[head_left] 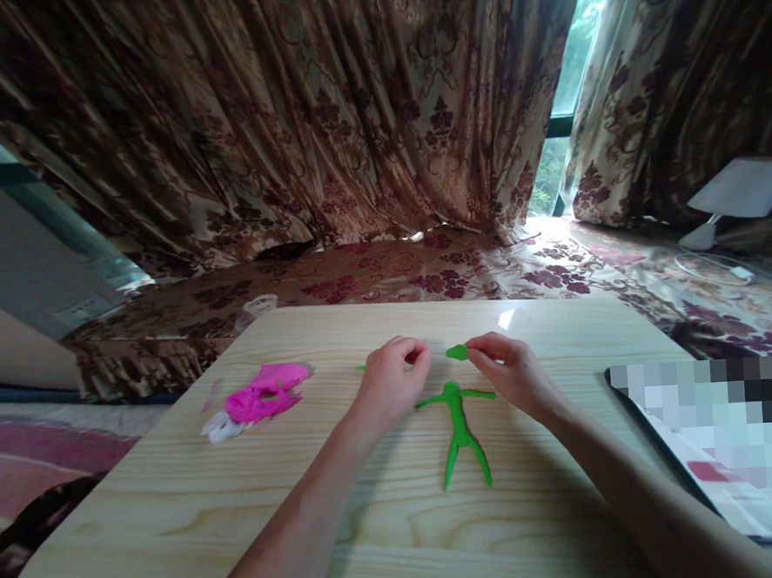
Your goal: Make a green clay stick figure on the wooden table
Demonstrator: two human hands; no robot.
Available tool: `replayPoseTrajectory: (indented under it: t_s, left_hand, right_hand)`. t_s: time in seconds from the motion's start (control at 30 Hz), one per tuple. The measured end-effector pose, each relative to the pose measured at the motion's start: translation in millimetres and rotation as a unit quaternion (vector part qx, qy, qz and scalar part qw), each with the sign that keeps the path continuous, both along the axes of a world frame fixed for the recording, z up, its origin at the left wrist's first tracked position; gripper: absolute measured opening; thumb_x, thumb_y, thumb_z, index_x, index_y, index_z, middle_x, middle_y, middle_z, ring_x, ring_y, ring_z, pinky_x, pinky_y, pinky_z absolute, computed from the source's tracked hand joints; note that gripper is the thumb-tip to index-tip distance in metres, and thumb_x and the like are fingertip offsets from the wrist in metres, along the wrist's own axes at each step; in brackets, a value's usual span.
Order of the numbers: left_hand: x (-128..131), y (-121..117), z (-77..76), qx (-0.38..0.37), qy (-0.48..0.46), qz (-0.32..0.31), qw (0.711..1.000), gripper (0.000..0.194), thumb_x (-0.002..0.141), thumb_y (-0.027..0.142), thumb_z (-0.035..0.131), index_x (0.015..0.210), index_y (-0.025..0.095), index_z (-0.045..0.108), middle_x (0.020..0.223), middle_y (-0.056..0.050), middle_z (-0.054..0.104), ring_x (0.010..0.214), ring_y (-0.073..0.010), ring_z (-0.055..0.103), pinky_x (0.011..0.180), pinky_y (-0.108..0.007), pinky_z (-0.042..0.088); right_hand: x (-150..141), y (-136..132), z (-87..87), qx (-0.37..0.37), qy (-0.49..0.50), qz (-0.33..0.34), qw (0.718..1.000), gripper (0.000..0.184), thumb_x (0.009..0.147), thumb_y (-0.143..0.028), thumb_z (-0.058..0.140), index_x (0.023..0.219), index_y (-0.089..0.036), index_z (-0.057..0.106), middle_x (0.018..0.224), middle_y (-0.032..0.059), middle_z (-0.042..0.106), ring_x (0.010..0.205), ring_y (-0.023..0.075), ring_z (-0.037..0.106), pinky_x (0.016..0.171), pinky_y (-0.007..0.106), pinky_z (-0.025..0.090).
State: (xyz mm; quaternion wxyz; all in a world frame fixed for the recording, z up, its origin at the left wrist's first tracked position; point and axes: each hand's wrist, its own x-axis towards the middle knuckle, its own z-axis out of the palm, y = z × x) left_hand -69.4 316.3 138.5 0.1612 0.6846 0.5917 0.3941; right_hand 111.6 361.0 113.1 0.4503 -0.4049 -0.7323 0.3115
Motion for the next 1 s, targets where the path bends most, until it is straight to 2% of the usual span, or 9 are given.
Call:
replayPoseTrajectory:
  t_s: [0.07, 0.17, 0.33, 0.5, 0.7, 0.87, 1.0]
  left_hand:
    - [-0.9, -3.6, -0.4, 0.003, 0.087, -0.01, 0.996, 0.018, 0.076, 0.03, 0.049, 0.073, 0.021, 0.064, 0.078, -0.003, 0.061, 0.077, -0.0167, 0.053, 0.072, -0.027, 0.038]
    - [1.4, -10.6, -2.4, -0.01, 0.175, -0.028, 0.984, 0.016, 0.072, 0.035, 0.055, 0.069, 0.023, 0.065, 0.075, -0.003, 0.058, 0.08, -0.0199, 0.051, 0.072, -0.03, 0.036]
    - [8.5, -17.0, -6.3, -0.02, 0.212, -0.026, 0.977, 0.022, 0.066, 0.045, 0.06, 0.068, 0.023, 0.063, 0.08, -0.004, 0.058, 0.088, -0.0239, 0.049, 0.076, -0.034, 0.034]
    - [15.2, -17.7, -5.4, -0.021, 0.189, -0.036, 0.981, 0.018, 0.066, 0.037, 0.062, 0.077, 0.023, 0.061, 0.085, -0.003, 0.059, 0.091, -0.0232, 0.048, 0.079, -0.034, 0.033]
    - [20.5, -17.6, -3.9, -0.032, 0.125, -0.055, 0.99, 0.013, 0.063, 0.023, 0.061, 0.075, 0.022, 0.058, 0.075, 0.0, 0.061, 0.082, -0.0211, 0.053, 0.075, -0.033, 0.035]
    - [18.0, -12.8, -13.0, -0.04, 0.045, -0.061, 0.996, 0.013, 0.063, 0.018, 0.058, 0.076, 0.021, 0.056, 0.074, 0.0, 0.061, 0.074, -0.0171, 0.056, 0.068, -0.028, 0.039]
    - [16.2, -10.5, -16.4, -0.061, -0.005, -0.058, 0.996, 0.019, 0.063, 0.016, 0.057, 0.081, 0.021, 0.052, 0.074, 0.001, 0.061, 0.071, -0.0147, 0.056, 0.065, -0.025, 0.04]
  right_hand:
    - [1.0, 2.1, -3.6, 0.025, -0.02, -0.015, 0.999, 0.015, 0.076, -0.025, 0.053, 0.077, -0.017, 0.067, 0.073, 0.0015, 0.064, 0.068, 0.0143, 0.056, 0.064, 0.025, 0.043]
    - [-0.5, 3.2, -9.6, 0.02, -0.04, -0.01, 0.999, 0.016, 0.077, -0.025, 0.053, 0.081, -0.018, 0.067, 0.075, 0.0016, 0.065, 0.069, 0.0148, 0.058, 0.065, 0.026, 0.044]
    - [-4.6, 2.0, -14.3, 0.016, -0.058, -0.001, 0.998, 0.017, 0.079, -0.027, 0.052, 0.081, -0.018, 0.066, 0.076, 0.0028, 0.066, 0.068, 0.0154, 0.059, 0.063, 0.025, 0.046]
    - [-3.5, -0.6, -11.9, 0.001, -0.063, 0.01, 0.998, 0.018, 0.078, -0.028, 0.052, 0.08, -0.018, 0.067, 0.074, 0.002, 0.067, 0.066, 0.0151, 0.059, 0.062, 0.024, 0.045]
    - [-1.6, 1.1, -9.1, -0.043, -0.038, 0.035, 0.998, 0.019, 0.077, -0.029, 0.053, 0.076, -0.016, 0.067, 0.063, 0.0002, 0.064, 0.057, 0.0131, 0.057, 0.051, 0.021, 0.041]
    - [2.1, 3.9, -7.8, -0.109, 0.005, 0.083, 0.99, 0.018, 0.075, -0.026, 0.054, 0.083, -0.015, 0.065, 0.074, 0.0029, 0.068, 0.065, 0.0148, 0.061, 0.057, 0.023, 0.045]
    - [4.2, 4.6, -8.3, -0.136, 0.0, 0.098, 0.986, 0.017, 0.073, -0.026, 0.056, 0.08, -0.014, 0.065, 0.073, 0.0034, 0.068, 0.066, 0.0159, 0.061, 0.059, 0.025, 0.047]
